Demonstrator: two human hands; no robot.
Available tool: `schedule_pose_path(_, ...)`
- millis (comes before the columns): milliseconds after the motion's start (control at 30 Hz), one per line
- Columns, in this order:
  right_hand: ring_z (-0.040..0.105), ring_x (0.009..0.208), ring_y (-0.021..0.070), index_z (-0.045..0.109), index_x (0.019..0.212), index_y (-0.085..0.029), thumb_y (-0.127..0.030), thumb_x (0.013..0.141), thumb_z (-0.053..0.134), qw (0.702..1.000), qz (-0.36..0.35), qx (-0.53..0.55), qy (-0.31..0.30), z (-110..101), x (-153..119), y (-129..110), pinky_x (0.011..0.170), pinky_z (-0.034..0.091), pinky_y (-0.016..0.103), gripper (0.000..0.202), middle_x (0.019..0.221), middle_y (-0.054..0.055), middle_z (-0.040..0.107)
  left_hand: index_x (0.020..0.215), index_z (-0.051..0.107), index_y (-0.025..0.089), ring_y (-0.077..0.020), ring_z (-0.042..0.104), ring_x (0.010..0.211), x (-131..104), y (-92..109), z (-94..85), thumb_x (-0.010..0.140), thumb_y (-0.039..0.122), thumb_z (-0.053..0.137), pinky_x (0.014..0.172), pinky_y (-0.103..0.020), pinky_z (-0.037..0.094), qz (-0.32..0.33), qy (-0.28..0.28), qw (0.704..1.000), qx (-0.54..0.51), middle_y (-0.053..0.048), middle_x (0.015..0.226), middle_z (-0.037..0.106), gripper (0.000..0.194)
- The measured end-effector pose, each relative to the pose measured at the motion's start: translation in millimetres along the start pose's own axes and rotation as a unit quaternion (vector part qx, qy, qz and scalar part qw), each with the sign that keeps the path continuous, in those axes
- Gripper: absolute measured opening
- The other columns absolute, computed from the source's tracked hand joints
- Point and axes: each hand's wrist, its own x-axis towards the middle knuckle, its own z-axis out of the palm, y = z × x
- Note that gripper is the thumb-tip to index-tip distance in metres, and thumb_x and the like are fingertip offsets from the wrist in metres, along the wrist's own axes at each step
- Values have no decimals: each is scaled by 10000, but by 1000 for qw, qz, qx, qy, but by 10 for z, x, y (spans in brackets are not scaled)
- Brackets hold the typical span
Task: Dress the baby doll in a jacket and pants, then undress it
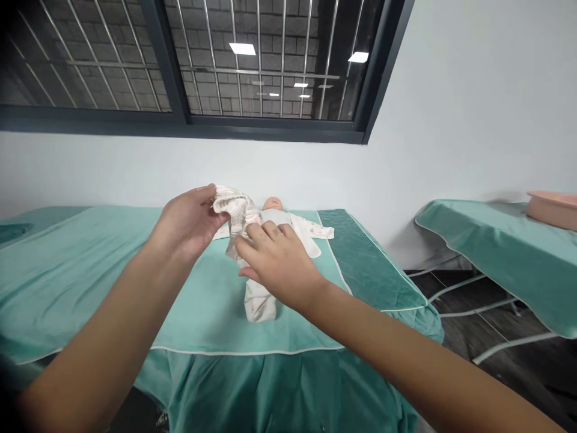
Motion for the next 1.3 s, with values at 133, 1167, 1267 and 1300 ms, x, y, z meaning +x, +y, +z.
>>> schedule_pose_path(133, 492, 933, 261, 526, 1281, -206, -513, 853, 691, 999, 38, -7, 0, -39, 6, -48, 754, 331, 390, 552, 1134, 104, 594, 704, 517, 134, -142, 583, 669, -63, 15, 32, 789, 11, 566, 686, -303, 528, 8, 4, 999, -44, -37, 699, 576, 158)
schedule_pose_path(1167, 547, 624, 123, 604, 778, -200, -358, 791, 739, 483, 292, 825, -7, 467, -176, 677, 592, 421, 248, 208, 675, -27, 589, 865, 700, 174, -148, 594, 735, -166, -436, -399, 834, 427, 705, 665, -237, 435, -81, -243, 953, 160, -20, 822, 666, 255)
schedule_pose_path(1267, 660, 798, 206, 668, 1010, -210, -474, 846, 677, 452, 313, 835, -27, 681, -269, 552, 729, 511, 334, 311, 847, 43, 705, 995, 716, 176, -181, 658, 778, -155, -645, -457, 834, 478, 700, 706, -264, 491, -131, -198, 969, 64, -58, 887, 722, 343)
schedule_pose_path(1300, 673, 838, 223, 669, 1043, -218, -500, 855, 660, 452, 319, 833, -22, 743, -283, 532, 753, 521, 351, 339, 885, 53, 720, 1030, 717, 164, -198, 673, 790, -151, -711, -492, 839, 510, 684, 717, -280, 504, -157, -202, 965, 57, -79, 900, 733, 396)
